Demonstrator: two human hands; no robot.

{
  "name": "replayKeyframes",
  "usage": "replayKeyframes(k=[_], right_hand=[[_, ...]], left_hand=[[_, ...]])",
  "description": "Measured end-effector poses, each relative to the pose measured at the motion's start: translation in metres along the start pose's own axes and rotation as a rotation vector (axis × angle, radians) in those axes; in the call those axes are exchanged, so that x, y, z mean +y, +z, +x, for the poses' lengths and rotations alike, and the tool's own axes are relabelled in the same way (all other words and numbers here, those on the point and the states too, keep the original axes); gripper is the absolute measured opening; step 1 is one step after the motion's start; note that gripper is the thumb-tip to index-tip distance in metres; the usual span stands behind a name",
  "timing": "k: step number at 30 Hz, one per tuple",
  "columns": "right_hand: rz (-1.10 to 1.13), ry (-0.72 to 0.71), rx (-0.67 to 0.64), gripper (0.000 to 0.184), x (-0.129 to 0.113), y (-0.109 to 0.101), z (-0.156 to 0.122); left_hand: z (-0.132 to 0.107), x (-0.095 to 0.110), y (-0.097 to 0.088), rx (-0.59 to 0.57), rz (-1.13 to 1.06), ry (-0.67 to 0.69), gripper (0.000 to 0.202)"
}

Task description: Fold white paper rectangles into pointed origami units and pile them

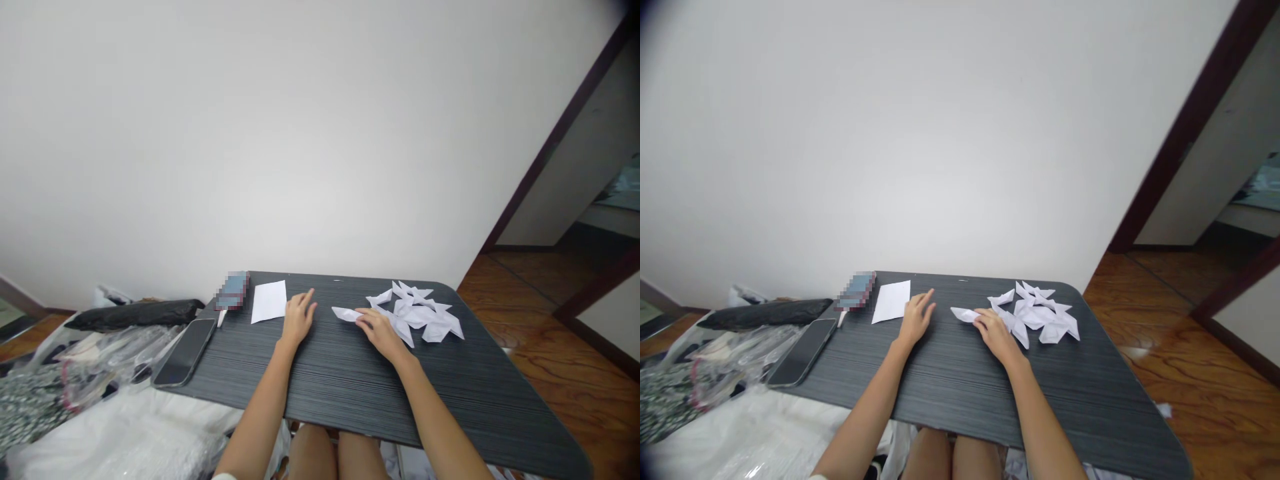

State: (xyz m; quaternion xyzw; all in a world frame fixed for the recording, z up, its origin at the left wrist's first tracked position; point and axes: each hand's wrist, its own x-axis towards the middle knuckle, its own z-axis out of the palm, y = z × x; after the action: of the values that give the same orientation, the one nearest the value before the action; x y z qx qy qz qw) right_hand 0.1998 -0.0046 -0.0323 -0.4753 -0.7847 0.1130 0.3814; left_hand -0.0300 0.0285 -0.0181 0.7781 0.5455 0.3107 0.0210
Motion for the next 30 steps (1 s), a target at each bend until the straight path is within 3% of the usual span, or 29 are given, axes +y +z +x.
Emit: replayKeyframes(k=[2,4,5,7,12,16,18,22,24,26,30], right_hand=[[-0.075,0.004,0.085,0.02,0.005,-0.001,0.0],[-0.146,0.006,0.141,0.021,0.008,-0.003,0.0],[-0.179,0.013,0.17,0.022,0.009,-0.004,0.0],[-0.239,0.036,0.24,0.024,0.006,-0.008,0.0],[-0.287,0.075,0.433,0.021,-0.01,-0.017,0.002],[-0.165,0.055,0.412,0.019,-0.018,-0.012,0.004],[-0.032,0.044,0.365,0.02,-0.02,-0.005,0.005],[0.27,0.178,0.328,0.035,-0.022,0.007,0.009],[0.453,0.295,0.331,0.046,-0.022,0.01,0.01],[0.651,0.404,0.31,0.042,-0.022,0.011,0.011],[0.953,0.531,0.286,0.03,-0.02,0.006,0.011]], left_hand=[[0.001,-0.014,-0.003,0.115,0.207,-0.286,0.052],[0.0,-0.028,-0.005,0.067,0.334,-0.532,0.066],[-0.001,-0.032,-0.005,0.015,0.366,-0.593,0.067],[-0.003,-0.037,-0.005,-0.056,0.408,-0.615,0.06],[-0.001,-0.031,-0.005,-0.048,0.355,-0.484,0.035],[0.004,-0.025,-0.006,0.048,-0.022,-0.342,0.036],[0.006,-0.02,-0.007,0.024,-0.315,-0.286,0.028],[0.003,-0.007,-0.008,-0.337,-0.944,-0.324,0.032],[0.0,-0.002,-0.009,-0.442,-1.149,-0.373,0.032],[0.0,0.001,-0.011,-0.429,-1.285,-0.426,0.033],[0.004,-0.001,-0.013,-0.209,-1.501,-0.493,0.028]])
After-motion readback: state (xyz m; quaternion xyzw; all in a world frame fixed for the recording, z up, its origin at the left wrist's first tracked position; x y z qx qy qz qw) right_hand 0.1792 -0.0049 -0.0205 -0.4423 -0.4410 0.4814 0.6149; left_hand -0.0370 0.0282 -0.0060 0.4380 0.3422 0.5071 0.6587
